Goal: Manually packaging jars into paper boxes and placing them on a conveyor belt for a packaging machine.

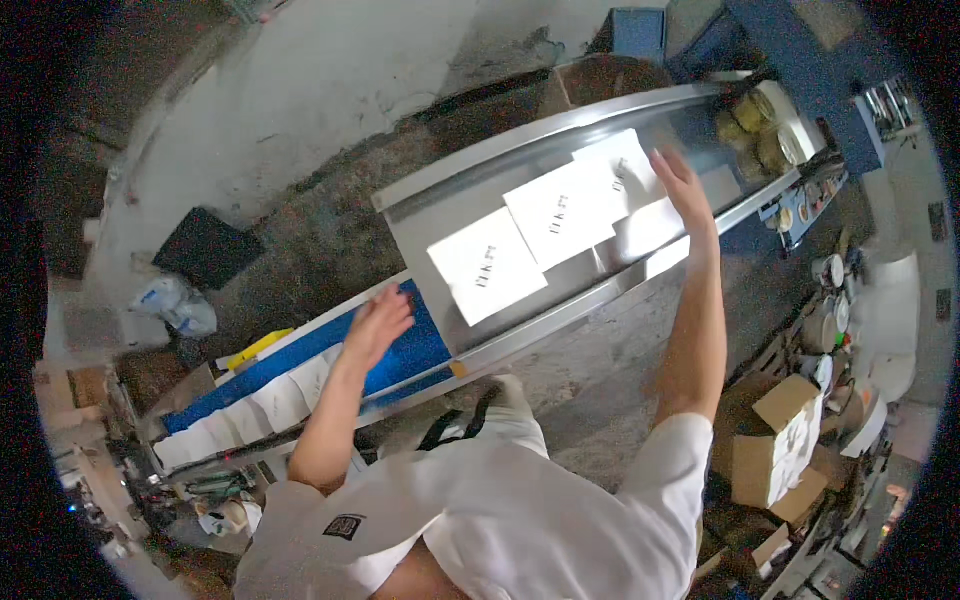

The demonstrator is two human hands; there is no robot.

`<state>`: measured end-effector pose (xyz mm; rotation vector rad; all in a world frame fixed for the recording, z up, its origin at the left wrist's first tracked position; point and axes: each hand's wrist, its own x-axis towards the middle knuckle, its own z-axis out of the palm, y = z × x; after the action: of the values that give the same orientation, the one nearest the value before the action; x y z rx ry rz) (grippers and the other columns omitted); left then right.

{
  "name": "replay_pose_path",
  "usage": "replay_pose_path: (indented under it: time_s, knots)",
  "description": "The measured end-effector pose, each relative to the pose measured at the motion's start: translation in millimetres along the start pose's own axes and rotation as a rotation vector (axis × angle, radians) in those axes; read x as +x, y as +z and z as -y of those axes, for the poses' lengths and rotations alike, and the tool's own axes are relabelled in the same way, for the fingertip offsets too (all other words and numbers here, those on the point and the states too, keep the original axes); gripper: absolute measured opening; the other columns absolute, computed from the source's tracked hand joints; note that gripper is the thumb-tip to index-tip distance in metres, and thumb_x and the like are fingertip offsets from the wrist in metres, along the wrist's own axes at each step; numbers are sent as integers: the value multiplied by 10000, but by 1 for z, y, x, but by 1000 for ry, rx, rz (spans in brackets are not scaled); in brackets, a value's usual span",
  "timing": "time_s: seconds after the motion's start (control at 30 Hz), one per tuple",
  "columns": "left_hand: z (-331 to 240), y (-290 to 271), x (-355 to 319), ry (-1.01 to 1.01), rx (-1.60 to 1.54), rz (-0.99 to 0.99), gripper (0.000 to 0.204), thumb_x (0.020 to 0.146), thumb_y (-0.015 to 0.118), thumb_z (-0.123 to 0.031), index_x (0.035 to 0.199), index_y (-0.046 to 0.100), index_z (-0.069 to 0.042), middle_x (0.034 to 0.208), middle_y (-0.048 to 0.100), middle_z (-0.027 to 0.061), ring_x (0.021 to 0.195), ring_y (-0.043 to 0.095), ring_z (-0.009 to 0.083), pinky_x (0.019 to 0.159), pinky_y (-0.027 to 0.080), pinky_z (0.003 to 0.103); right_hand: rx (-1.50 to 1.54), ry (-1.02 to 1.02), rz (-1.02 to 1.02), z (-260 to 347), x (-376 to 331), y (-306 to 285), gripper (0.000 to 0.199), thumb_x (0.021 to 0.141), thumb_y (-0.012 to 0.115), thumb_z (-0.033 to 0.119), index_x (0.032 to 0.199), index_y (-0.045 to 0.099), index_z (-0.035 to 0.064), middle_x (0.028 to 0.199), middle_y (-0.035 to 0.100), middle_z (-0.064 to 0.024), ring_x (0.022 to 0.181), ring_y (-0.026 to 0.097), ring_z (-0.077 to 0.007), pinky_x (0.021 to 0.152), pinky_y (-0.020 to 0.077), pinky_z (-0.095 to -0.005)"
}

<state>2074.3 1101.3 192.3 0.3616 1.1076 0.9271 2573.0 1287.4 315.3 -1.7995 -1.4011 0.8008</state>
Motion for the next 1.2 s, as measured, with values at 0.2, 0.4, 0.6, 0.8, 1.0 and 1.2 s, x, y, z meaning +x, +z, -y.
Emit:
replay_pose_path:
  time_s: [0.2, 0.4, 0.6, 0.8, 1.0, 1.2]
  knots:
    - [-11, 0, -16, 81, 21, 141, 597, 951, 600, -438, 1384, 441, -58, 1374, 518, 60, 1258, 504, 207, 1052, 403, 406, 139, 89, 424, 1, -21, 73, 947, 860, 581, 672, 1392, 435, -97, 1382, 498, -257, 1310, 450, -310, 1120, 295, -398]
    - [-10, 28, -8, 16, -128, 44, 498, 922, 674, -321, 1291, 523, -21, 1216, 626, 74, 1094, 622, 193, 935, 504, 335, 55, 83, 467, 38, -47, 70, 875, 912, 553, 613, 1421, 401, -82, 1379, 493, -284, 1335, 431, -348, 1130, 291, -392]
    - [-7, 38, -17, 86, -84, -141, 551, 876, 724, -298, 1293, 513, -8, 1188, 639, 114, 1079, 639, 222, 895, 525, 350, 79, -486, 151, 120, -108, 58, 705, 829, 758, 281, 1398, 467, -18, 1389, 523, -215, 1320, 471, -296, 1076, 372, -405]
    - [-20, 35, -42, 127, -214, 12, 628, 821, 774, -295, 1318, 514, -14, 1204, 643, 113, 1085, 641, 226, 913, 521, 365, 542, -41, 532, 116, -166, 166, 739, 919, 670, 286, 1495, 304, 3, 1501, 382, -197, 1383, 378, -259, 1084, 372, -384]
    - [7, 47, -3, 33, -71, -107, 554, 830, 764, -248, 1273, 555, 10, 1150, 662, 127, 1003, 657, 187, 856, 531, 315, 608, 268, 1078, 16, -141, 225, 740, 905, 654, 430, 1458, 381, 21, 1357, 540, -125, 1173, 557, -212, 963, 463, -347]
    - [53, -51, 2, -40, -7, -104, 414, 811, 731, -145, 1182, 632, 12, 1092, 687, 136, 977, 675, 208, 816, 544, 318, 511, 519, 968, 3, -213, 332, 568, 792, 768, 151, 1286, 557, -35, 1163, 647, -129, 1047, 610, -215, 926, 473, -335]
